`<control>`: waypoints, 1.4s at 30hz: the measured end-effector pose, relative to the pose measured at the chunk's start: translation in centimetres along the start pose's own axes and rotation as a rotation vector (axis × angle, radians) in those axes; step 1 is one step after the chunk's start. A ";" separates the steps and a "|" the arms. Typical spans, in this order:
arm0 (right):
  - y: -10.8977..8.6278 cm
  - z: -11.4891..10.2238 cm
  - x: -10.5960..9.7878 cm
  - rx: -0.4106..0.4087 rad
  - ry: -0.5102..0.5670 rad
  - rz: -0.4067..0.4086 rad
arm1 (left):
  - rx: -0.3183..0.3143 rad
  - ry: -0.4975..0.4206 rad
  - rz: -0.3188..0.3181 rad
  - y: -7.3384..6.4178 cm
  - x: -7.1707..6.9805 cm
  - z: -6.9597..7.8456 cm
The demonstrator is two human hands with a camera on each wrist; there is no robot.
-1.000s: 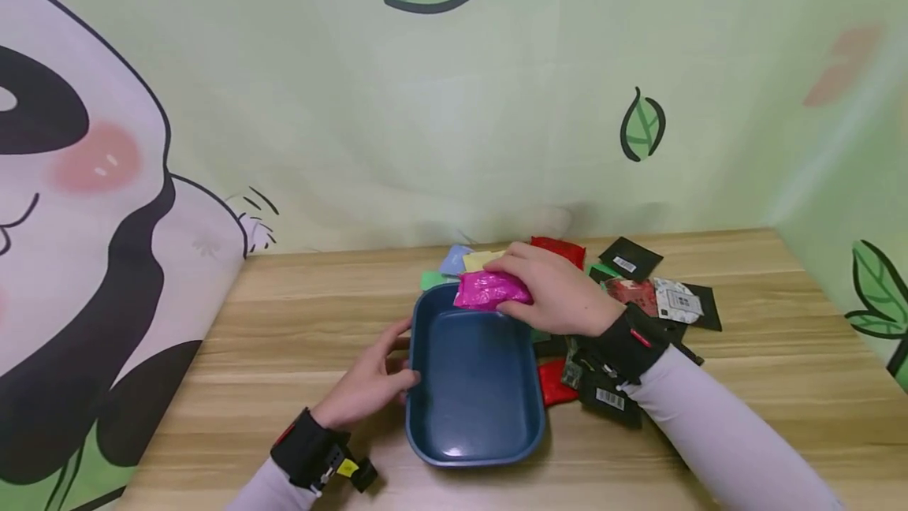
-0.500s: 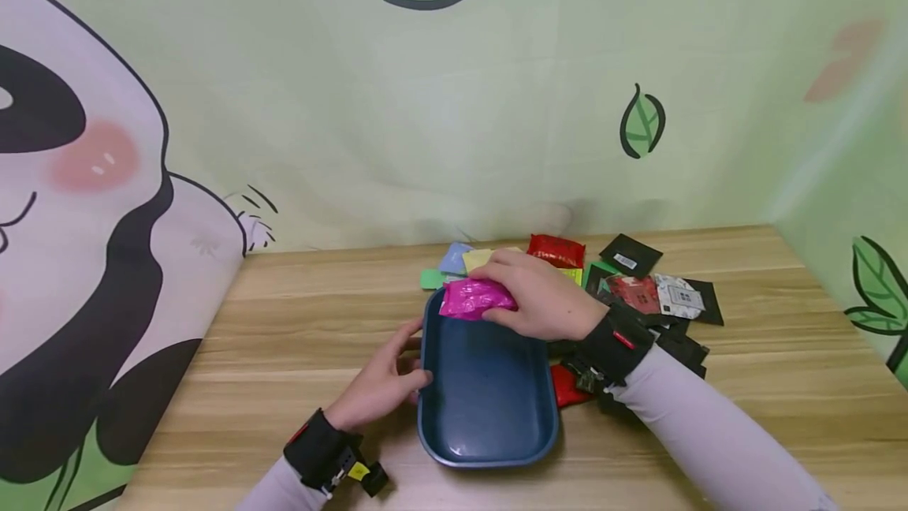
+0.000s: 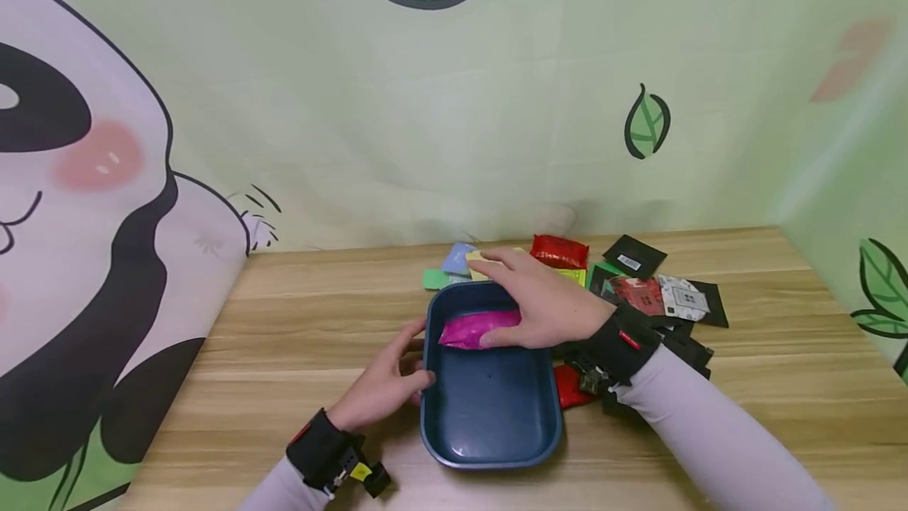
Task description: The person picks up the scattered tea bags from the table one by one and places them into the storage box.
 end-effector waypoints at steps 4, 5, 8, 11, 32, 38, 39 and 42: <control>-1.2 1.8 -0.8 0.056 -0.013 -0.004 | 0.006 -0.014 -0.002 -0.1 0.0 0.2; -1.5 2.2 -1.1 0.063 -0.020 -0.001 | 0.006 -0.015 -0.002 -0.1 0.0 0.2; -2.6 3.5 -1.8 0.064 -0.032 0.004 | -0.002 -0.017 -0.004 -0.1 0.0 0.1; -3.9 4.7 -2.2 0.062 -0.043 0.009 | -0.004 -0.017 -0.002 -0.1 0.0 0.1; -11.3 8.8 -0.6 0.128 -0.089 -0.010 | 0.011 -0.016 -0.019 -0.1 0.2 0.1; -12.1 7.0 1.7 0.066 -0.089 -0.035 | 0.006 -0.022 -0.024 0.0 0.2 0.1; -12.2 6.7 2.1 0.058 -0.081 -0.044 | 0.006 -0.024 -0.025 0.0 0.2 0.1; -12.3 5.7 3.3 0.033 -0.062 -0.072 | 0.012 -0.026 -0.025 0.0 0.2 0.0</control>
Point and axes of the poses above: each hand's wrist, its own y-axis towards the middle knuckle, its own x-axis out of the palm, z = x × y, the point moved 8 cm from there along y, towards the middle knuckle, and after that the axes turned 4 degrees about z, right-handed, at the moved point
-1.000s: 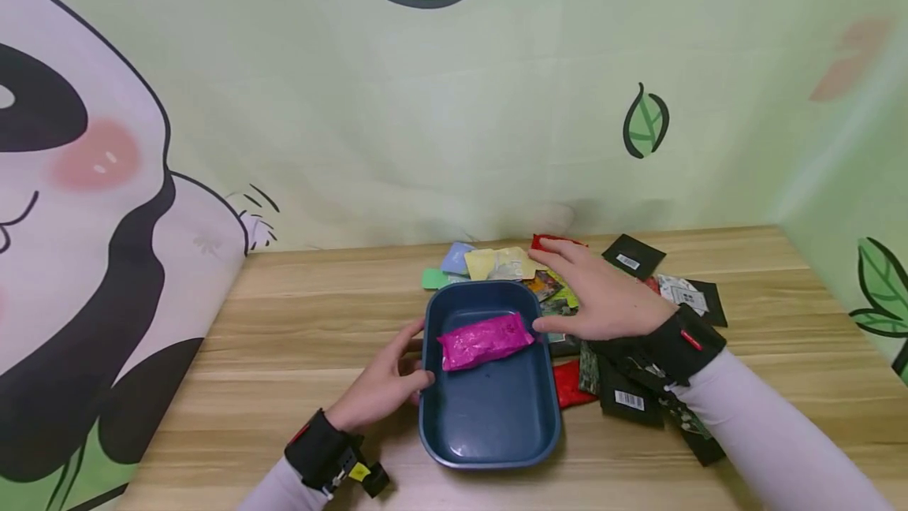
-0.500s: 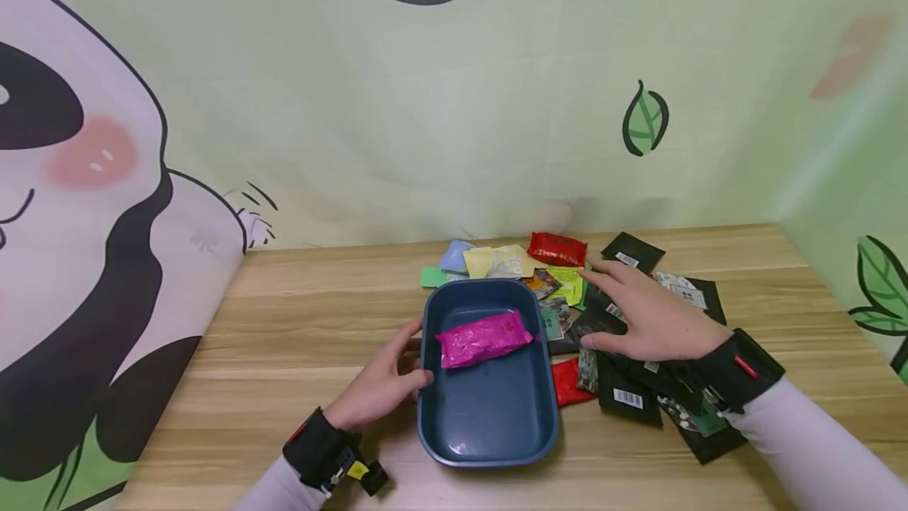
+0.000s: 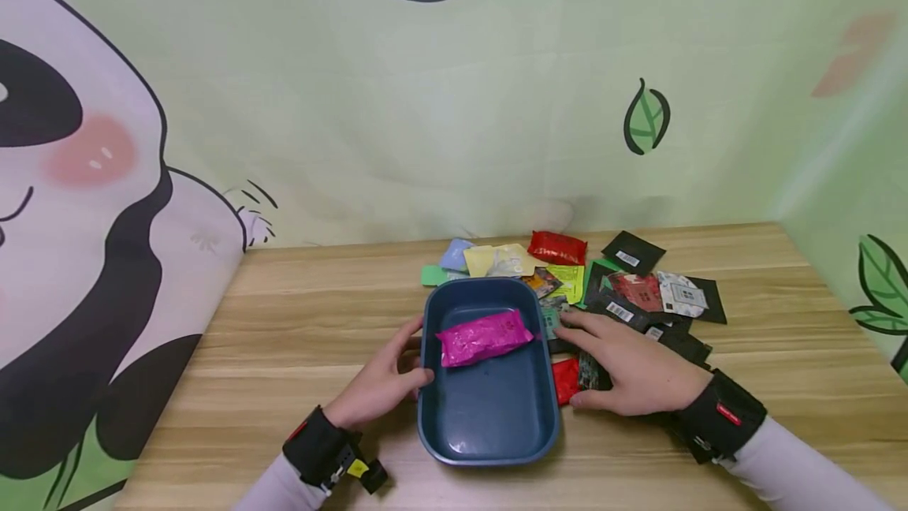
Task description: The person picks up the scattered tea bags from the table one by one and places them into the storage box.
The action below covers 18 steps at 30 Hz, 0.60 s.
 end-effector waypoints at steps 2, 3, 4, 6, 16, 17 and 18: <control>-0.1 -0.6 0.6 -0.023 0.005 -0.014 | 0.006 0.001 0.002 0.0 0.0 0.0; -0.1 -0.9 0.9 -0.035 0.003 -0.017 | 0.007 0.003 0.002 0.0 0.0 -0.1; -0.1 -1.1 1.0 -0.047 -0.002 -0.018 | 0.009 0.004 0.003 0.0 0.0 -0.1; -0.1 -1.4 1.2 -0.065 -0.009 -0.017 | 0.011 0.007 0.003 0.1 0.0 -0.1; 0.0 -1.8 1.2 -0.102 -0.048 -0.002 | 0.015 0.016 0.008 0.0 0.0 0.1; -0.1 -1.9 1.2 -0.102 -0.051 -0.002 | 0.015 0.019 0.009 0.0 0.0 0.1; -0.1 -1.8 1.1 -0.100 -0.056 -0.004 | 0.014 0.019 0.009 0.0 0.0 0.1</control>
Point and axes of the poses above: each hand's wrist, its own y-axis towards the middle knuckle, its own x-axis out of the palm, z = x × y, the point moved 8 cm from there along y, towards the middle knuckle, and after that the axes turned 4 degrees about z, right-handed, at the moved point
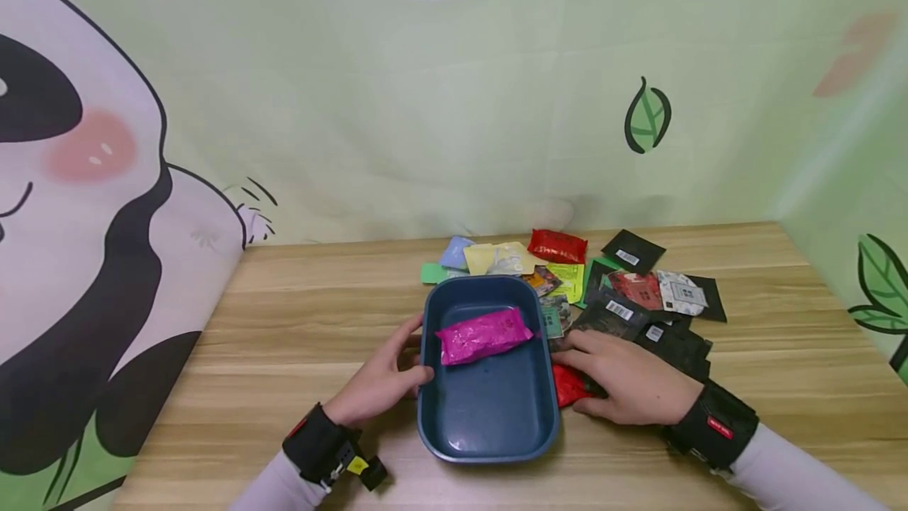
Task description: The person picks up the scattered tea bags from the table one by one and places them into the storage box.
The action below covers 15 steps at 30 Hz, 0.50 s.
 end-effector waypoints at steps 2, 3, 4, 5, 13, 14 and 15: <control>0.0 0.1 -0.1 0.003 -0.006 -0.008 | -0.001 0.001 0.003 0.0 0.0 0.0; -0.1 0.1 -0.2 0.005 -0.010 -0.011 | -0.002 0.000 0.003 0.0 0.0 0.0; -0.1 0.2 -0.4 0.009 -0.010 -0.014 | -0.001 0.001 0.003 0.0 0.0 0.0; -0.1 0.4 -0.5 0.015 -0.012 -0.015 | -0.001 0.001 0.004 0.0 -0.1 0.0; 0.1 1.2 -3.1 0.053 0.067 0.043 | -0.001 -0.002 -0.005 -0.1 0.0 0.1; 0.2 1.2 -3.4 0.052 0.072 0.049 | 0.000 -0.001 -0.007 -0.1 0.0 0.1; 0.2 1.1 -3.7 0.048 0.080 0.055 | 0.000 0.001 -0.008 -0.1 0.0 0.1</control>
Point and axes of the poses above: each hand's wrist, its own y-axis towards the middle knuckle, its own x-axis out of the palm, z = x × y, the point moved 8 cm from there along y, towards the middle knuckle, and after that the axes turned 4 degrees about z, right-handed, at the moved point
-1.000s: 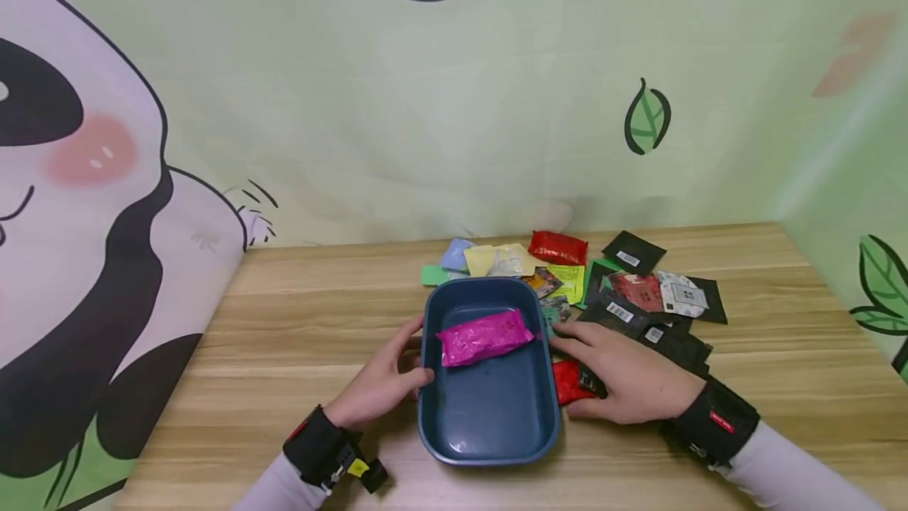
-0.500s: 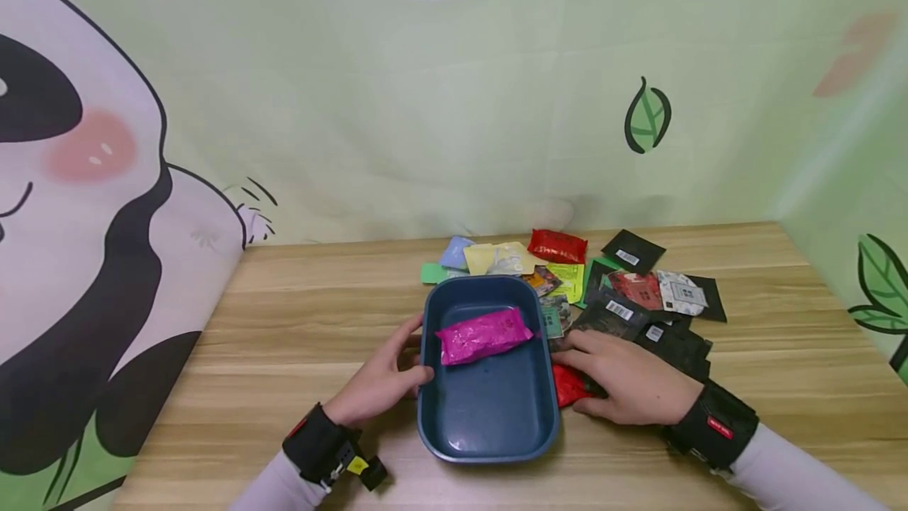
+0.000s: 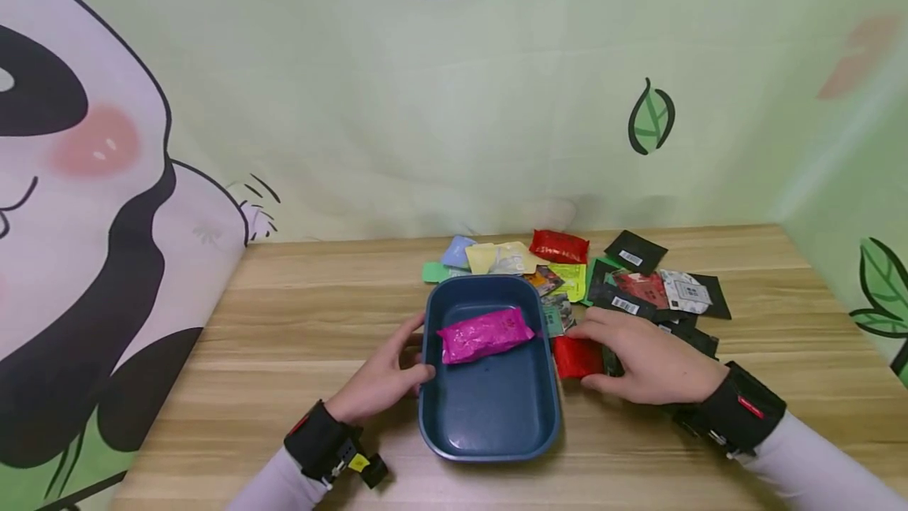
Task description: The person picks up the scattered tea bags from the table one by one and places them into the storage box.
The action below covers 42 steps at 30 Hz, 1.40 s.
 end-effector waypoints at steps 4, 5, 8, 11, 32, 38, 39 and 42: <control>0.7 -0.6 -1.4 -0.035 0.018 0.038 | -0.001 0.006 -0.004 0.0 0.0 0.0; 0.9 -0.8 -1.8 -0.045 0.019 0.049 | -0.001 0.006 -0.004 0.0 0.0 -0.1; 1.8 -1.8 -2.5 -0.071 0.013 0.062 | -0.005 0.001 0.000 0.0 -0.1 -0.1; 2.9 -3.1 -2.9 -0.091 0.027 0.049 | -0.006 -0.003 0.003 0.0 -0.2 -0.2; 8.3 -10.5 -0.6 -0.252 0.009 -0.014 | 0.001 0.039 -0.012 0.2 -0.1 -0.4; 8.7 -10.9 -0.1 -0.256 0.008 -0.039 | -0.006 0.033 -0.006 0.2 -0.2 -0.6; 8.7 -10.9 0.1 -0.251 0.016 -0.054 | -0.006 0.033 -0.006 0.2 -0.2 -0.6; 8.4 -10.4 0.6 -0.215 0.040 -0.092 | -0.001 0.030 -0.008 0.2 -0.2 -0.5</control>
Point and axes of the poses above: each hand's wrist, its own y-axis towards the middle knuckle, its own x-axis out of the palm, z = x × y, the point moved 8 cm from there along y, towards the middle knuckle, and after that the axes turned 4 degrees about z, right-handed, at the moved point
